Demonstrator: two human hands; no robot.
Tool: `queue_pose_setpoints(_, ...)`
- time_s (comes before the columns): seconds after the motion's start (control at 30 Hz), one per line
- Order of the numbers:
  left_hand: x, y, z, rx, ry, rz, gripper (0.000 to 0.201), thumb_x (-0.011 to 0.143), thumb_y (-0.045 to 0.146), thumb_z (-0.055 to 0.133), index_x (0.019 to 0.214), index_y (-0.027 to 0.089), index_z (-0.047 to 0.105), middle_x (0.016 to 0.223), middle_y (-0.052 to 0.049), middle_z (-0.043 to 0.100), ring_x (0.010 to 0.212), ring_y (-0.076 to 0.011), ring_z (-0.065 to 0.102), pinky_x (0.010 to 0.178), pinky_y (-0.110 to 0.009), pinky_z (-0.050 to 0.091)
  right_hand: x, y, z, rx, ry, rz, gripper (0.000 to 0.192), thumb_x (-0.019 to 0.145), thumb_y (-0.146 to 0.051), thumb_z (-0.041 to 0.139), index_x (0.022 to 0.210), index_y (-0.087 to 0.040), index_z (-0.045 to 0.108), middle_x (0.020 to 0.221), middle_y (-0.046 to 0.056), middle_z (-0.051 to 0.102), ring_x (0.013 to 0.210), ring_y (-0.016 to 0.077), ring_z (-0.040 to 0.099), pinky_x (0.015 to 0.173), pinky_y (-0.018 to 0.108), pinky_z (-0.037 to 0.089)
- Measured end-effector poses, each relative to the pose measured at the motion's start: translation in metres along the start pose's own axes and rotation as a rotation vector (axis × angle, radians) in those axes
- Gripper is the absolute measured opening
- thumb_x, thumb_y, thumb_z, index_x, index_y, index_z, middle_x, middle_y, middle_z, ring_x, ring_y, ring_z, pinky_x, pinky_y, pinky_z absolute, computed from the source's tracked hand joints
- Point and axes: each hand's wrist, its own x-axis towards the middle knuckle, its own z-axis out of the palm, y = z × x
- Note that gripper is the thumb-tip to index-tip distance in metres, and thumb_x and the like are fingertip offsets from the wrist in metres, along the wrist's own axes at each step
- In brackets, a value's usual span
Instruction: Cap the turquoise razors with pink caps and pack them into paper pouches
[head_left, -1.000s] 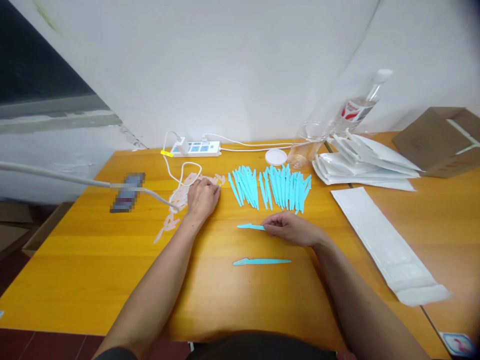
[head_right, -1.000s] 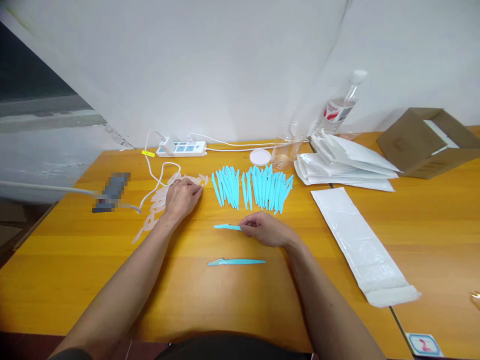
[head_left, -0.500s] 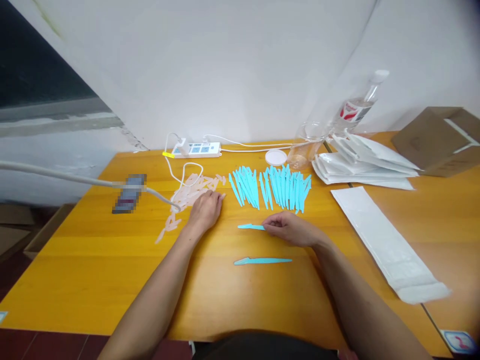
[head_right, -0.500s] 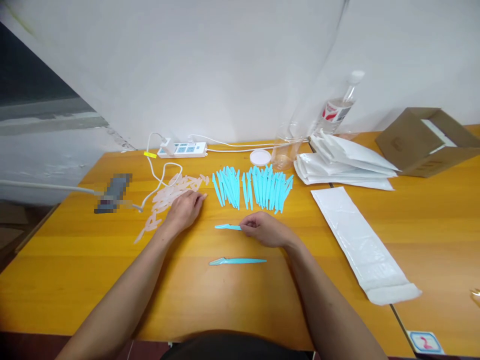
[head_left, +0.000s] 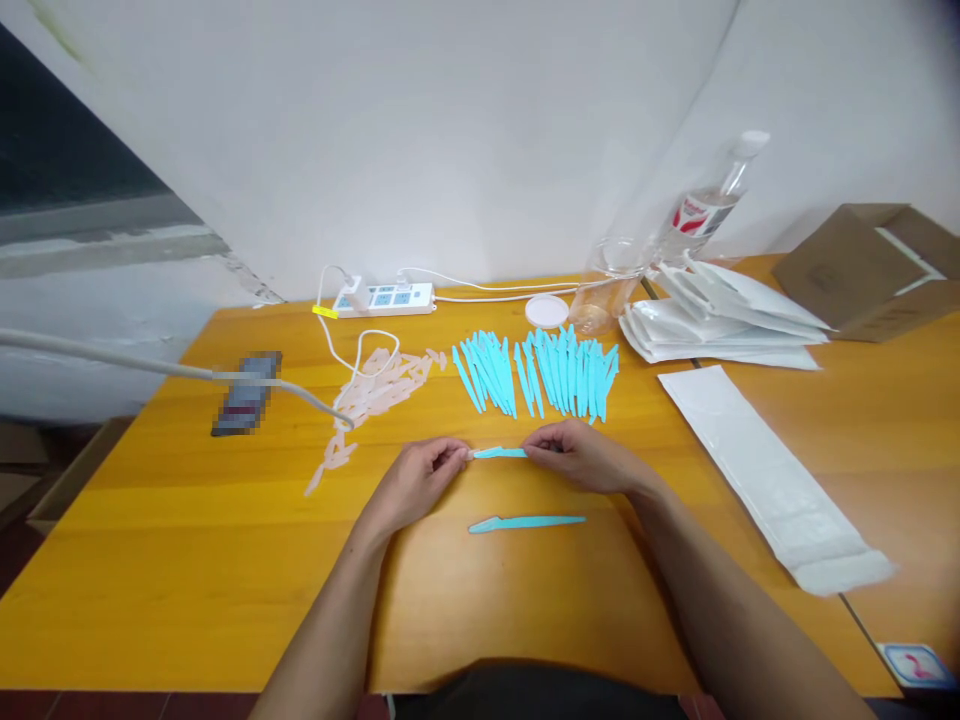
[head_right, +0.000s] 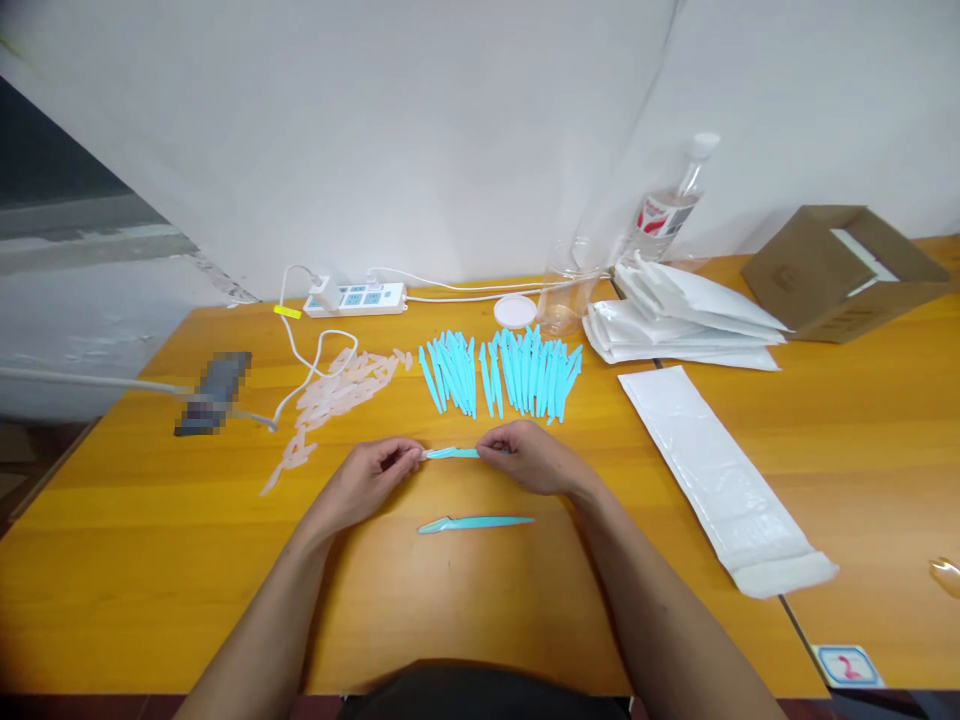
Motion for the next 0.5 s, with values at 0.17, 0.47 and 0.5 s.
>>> queue_pose_setpoints(0.17,-0.002,-0.001,-0.003,-0.029,0.006,-0.025,0.037,0.097,0.045,0.052,0.092,0.016,0.072,0.078,-0.001,0.069,0.07,-0.0142,0.058,0.063,-0.022,0.045,0.0,0.002,-0.002,-0.014,0.004,0.012,0.036,0.093,-0.045,0.048,0.075,-0.018,0.064,0.066,-0.005,0.051,0.062,0.0114,0.041,0.058,0.023,0.03)
queue_pose_setpoints(0.47,0.001,0.014,0.023,0.039,-0.051,0.113,0.027,0.101,0.034,0.05,0.098,0.02,0.073,0.085,-0.001,0.074,0.074,-0.0149,0.065,0.068,-0.023,0.048,0.0,-0.007,0.008,-0.086,0.023,-0.04,0.035,0.094,-0.041,0.05,0.087,-0.018,0.075,0.081,0.002,0.072,0.071,0.0157,0.057,0.064,0.025,0.038)
queue_pose_setpoints(0.5,-0.001,0.017,0.024,0.062,-0.055,0.156,0.026,0.101,0.032,0.051,0.103,0.021,0.073,0.091,-0.003,0.075,0.079,-0.0161,0.067,0.072,-0.024,0.049,-0.002,-0.008,0.01,-0.098,0.028,-0.045,0.035,0.094,-0.041,0.051,0.086,-0.018,0.076,0.081,0.002,0.073,0.071,0.0161,0.058,0.064,0.025,0.039)
